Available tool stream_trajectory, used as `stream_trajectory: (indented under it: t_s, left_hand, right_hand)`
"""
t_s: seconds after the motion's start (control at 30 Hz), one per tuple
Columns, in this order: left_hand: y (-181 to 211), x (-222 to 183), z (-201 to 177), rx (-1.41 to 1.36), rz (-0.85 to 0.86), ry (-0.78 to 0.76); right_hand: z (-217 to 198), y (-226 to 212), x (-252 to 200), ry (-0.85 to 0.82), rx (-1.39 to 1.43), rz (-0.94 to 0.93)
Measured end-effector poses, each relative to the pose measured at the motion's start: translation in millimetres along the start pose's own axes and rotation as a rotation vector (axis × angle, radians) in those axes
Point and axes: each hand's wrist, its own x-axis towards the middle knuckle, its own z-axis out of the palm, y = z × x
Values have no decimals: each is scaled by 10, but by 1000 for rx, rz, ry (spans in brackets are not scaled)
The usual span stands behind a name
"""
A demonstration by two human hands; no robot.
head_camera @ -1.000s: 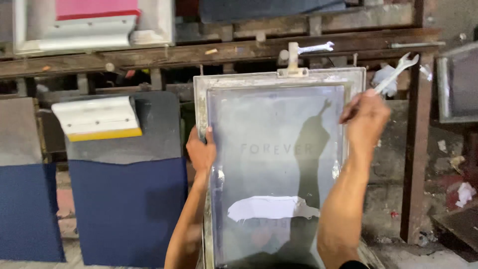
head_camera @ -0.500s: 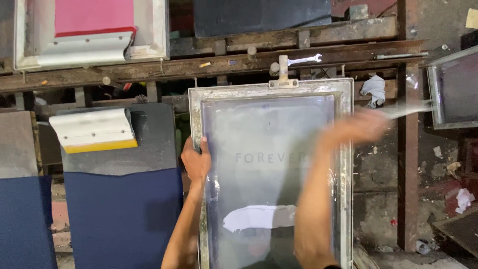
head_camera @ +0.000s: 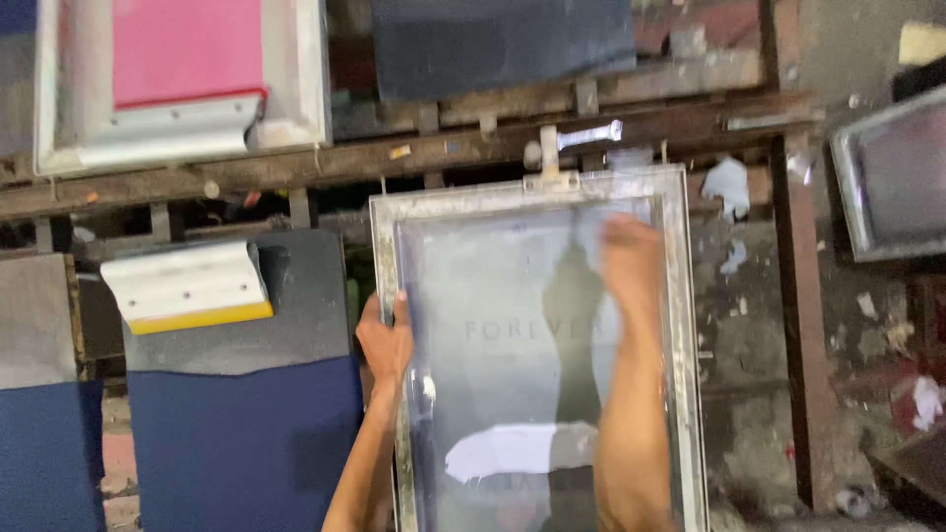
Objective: Adjusting and aligning a screen printing frame by tightening bolts with a wrench and tapping the frame to ensure proper registration for printing.
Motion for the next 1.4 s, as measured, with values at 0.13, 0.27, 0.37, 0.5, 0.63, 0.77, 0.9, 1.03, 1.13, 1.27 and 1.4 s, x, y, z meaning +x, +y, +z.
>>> stream_trajectory:
  t_s: [0.13,0.27,0.37,0.5,0.63,0.77,0.9,1.03,1.13,1.27,1.4]
  left_hand:
    - [-63,-220,-113,28,-198,-39]
    - [-136,-154,-50,45,-239,-39]
    - [98,-253,-197,39,-271,-54]
    - [-244,-103,-30,10,-215,-23]
    - [-252,-118,-53,56,-216,-35]
    - [-104,-140,-91,39,-206,-59]
    - [-118,-134,-51,37,-240,-26]
    - [-176,-153,-92,57,-253,-56]
    - [-117,31,-39,18,-191,-32]
    - [-508,-60,-12,-19,-165,-28]
    - [-925,-132,-102,-93,-55,-72]
  right_hand:
    - [-800,574,-475,46,15,-2]
    - [-484,-914,-458,156,7,-97]
    - [-840,-1066,-662,236,34,-163]
    - [-1572,-1154,-527,696,128,-164]
    - [-409,-1140,-401,703,196,111]
    - [-638,-227,-410,980,-854,-251]
    - [-1406,-1202,-558,667,883,139]
    - [25,-525,-377,230,-23,-304]
    - [-715,-1103,-514,121,100,-194]
    - [-1908,-1122,-1527,101,441,74]
    - [-2229,-346,-2502,85,256,239]
